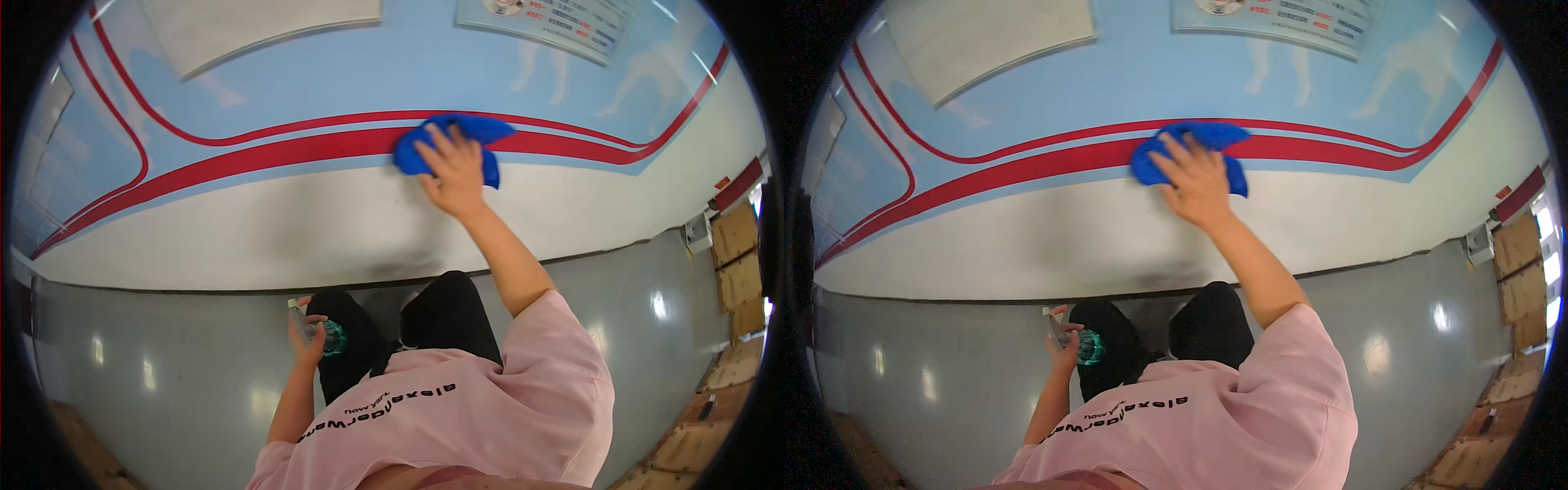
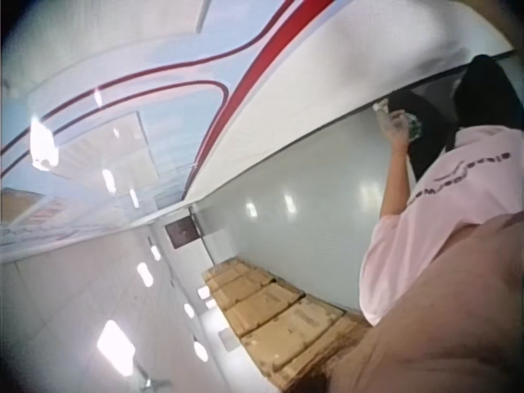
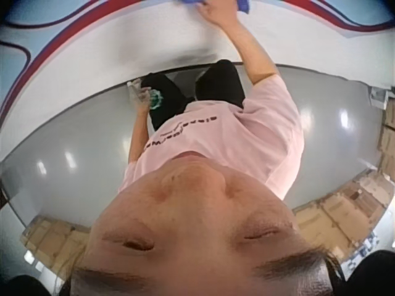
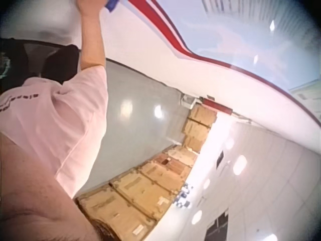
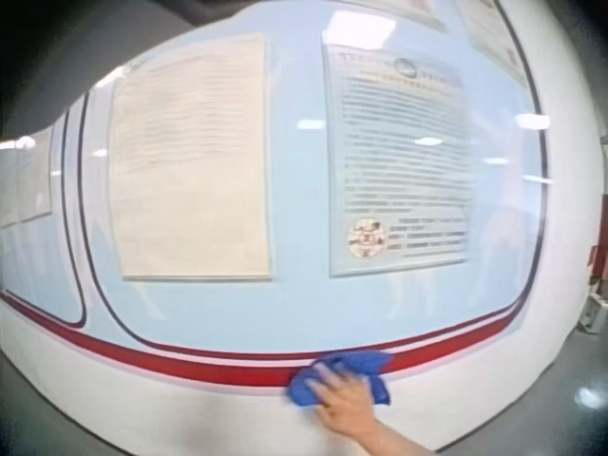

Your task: The recorder is wiping a decorated wall using a blue cloth and a spray bottle of cleaning solution.

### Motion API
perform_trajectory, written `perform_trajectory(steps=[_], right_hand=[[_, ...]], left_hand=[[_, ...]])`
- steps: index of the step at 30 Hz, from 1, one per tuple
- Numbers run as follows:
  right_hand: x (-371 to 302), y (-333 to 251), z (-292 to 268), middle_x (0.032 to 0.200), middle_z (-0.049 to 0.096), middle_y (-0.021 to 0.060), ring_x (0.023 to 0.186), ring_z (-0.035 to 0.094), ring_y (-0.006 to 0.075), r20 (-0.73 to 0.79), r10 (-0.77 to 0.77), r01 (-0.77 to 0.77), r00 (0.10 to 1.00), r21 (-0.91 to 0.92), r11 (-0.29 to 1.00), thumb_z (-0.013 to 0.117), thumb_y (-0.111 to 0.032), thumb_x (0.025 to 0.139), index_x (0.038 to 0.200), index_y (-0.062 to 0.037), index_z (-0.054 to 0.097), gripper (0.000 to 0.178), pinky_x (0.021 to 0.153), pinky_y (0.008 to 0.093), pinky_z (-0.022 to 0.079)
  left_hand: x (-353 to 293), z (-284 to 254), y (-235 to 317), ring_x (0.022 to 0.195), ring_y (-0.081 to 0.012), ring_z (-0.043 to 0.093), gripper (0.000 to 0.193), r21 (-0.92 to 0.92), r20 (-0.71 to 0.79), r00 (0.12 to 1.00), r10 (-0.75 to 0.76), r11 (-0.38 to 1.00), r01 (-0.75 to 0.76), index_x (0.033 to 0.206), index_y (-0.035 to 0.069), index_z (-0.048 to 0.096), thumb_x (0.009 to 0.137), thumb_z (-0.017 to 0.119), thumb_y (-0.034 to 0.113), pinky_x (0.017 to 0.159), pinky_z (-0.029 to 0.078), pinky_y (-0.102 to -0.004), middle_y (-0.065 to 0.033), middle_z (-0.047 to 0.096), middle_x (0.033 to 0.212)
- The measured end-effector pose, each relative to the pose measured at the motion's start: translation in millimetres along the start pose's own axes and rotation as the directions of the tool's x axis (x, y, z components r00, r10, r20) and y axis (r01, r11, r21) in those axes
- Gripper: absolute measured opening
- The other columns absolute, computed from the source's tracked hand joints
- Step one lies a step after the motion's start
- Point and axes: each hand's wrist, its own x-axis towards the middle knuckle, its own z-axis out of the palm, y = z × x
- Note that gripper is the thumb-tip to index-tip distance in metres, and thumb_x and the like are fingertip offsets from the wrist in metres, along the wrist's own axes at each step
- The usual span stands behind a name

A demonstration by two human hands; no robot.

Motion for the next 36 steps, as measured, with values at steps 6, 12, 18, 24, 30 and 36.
perform_trajectory(steps=[6, 12, 18, 24, 30, 36], right_hand=[[-41, 133, -49, 0.145, 0.039, 0.0176, 0.137, 0.027, 0.0419, -0.337, 0.098, -0.144, 0.936, -0.115, 0.983, 0.061, -0.026, 0.078, 0.131, -0.0071, 0.049, 0.058, 0.109, 0.0587, 0.018], [-75, 235, -106, 0.146, 0.027, 0.0307, 0.138, 0.024, 0.0440, -0.507, 0.326, -0.433, 0.798, -0.106, 0.895, 0.049, -0.025, 0.092, 0.138, 0.0073, 0.034, 0.058, 0.114, 0.0485, 0.018], [-112, 300, -150, 0.143, 0.034, 0.0290, 0.135, 0.032, 0.0389, -0.484, 0.626, -0.678, 0.612, 0.088, 0.730, 0.044, -0.028, 0.096, 0.139, 0.0084, 0.031, 0.058, 0.112, 0.0400, 0.024], [-136, 347, -194, 0.127, 0.051, 0.0121, 0.115, 0.049, 0.0251, -0.287, 0.874, -0.756, 0.392, 0.440, 0.484, 0.044, -0.042, 0.097, 0.139, -0.0059, 0.039, 0.055, 0.100, 0.0352, 0.036], [-93, 351, -209, 0.119, 0.052, 0.0072, 0.109, 0.049, 0.0196, -0.070, 0.995, -0.669, 0.069, 0.737, 0.098, 0.045, -0.051, 0.095, 0.137, -0.0119, 0.040, 0.057, 0.095, 0.0348, 0.039], [-20, 361, -230, 0.125, 0.051, 0.0092, 0.111, 0.049, 0.0207, -0.467, 0.822, -0.584, 0.326, 0.583, 0.564, 0.048, -0.043, 0.095, 0.136, -0.0068, 0.041, 0.055, 0.100, 0.0343, 0.037]], left_hand=[[-1, -12, -34, 0.081, -0.0183, 0.065, 0.058, 0.008, 0.022, 0.995, -0.093, 0.996, 0.092, 0.130, 0.001, 0.040, 0.074, 0.055, -0.004, 0.063, 0.049, -0.0261, -0.0118, 0.049, 0.127], [3, -8, -14, 0.080, -0.0183, 0.065, 0.062, 0.014, 0.028, 0.999, -0.019, 1.000, 0.019, 0.130, 0.001, 0.041, 0.071, 0.051, -0.012, 0.067, 0.049, -0.0268, -0.0114, 0.049, 0.127], [2, -10, -10, 0.079, -0.0179, 0.064, 0.058, 0.039, 0.015, 0.999, 0.033, 0.999, -0.033, 0.127, 0.001, 0.043, 0.071, 0.051, -0.011, 0.067, 0.049, -0.0265, -0.0108, 0.048, 0.128], [6, -11, -20, 0.079, -0.0177, 0.064, 0.055, -0.010, 0.018, 1.000, 0.020, 1.000, -0.020, 0.127, 0.001, 0.043, 0.073, 0.052, -0.008, 0.066, 0.048, -0.0264, -0.0103, 0.049, 0.127], [5, -12, -9, 0.079, -0.0181, 0.064, 0.054, -0.003, 0.032, 0.997, 0.076, 0.997, -0.076, 0.128, 0.000, 0.042, 0.075, 0.054, -0.005, 0.067, 0.048, -0.0277, -0.0110, 0.048, 0.128], [6, -12, -1, 0.080, -0.0187, 0.063, 0.056, -0.027, 0.042, 0.998, 0.052, 0.998, -0.051, 0.129, 0.000, 0.041, 0.076, 0.056, -0.004, 0.070, 0.050, -0.0295, -0.0119, 0.048, 0.128]])
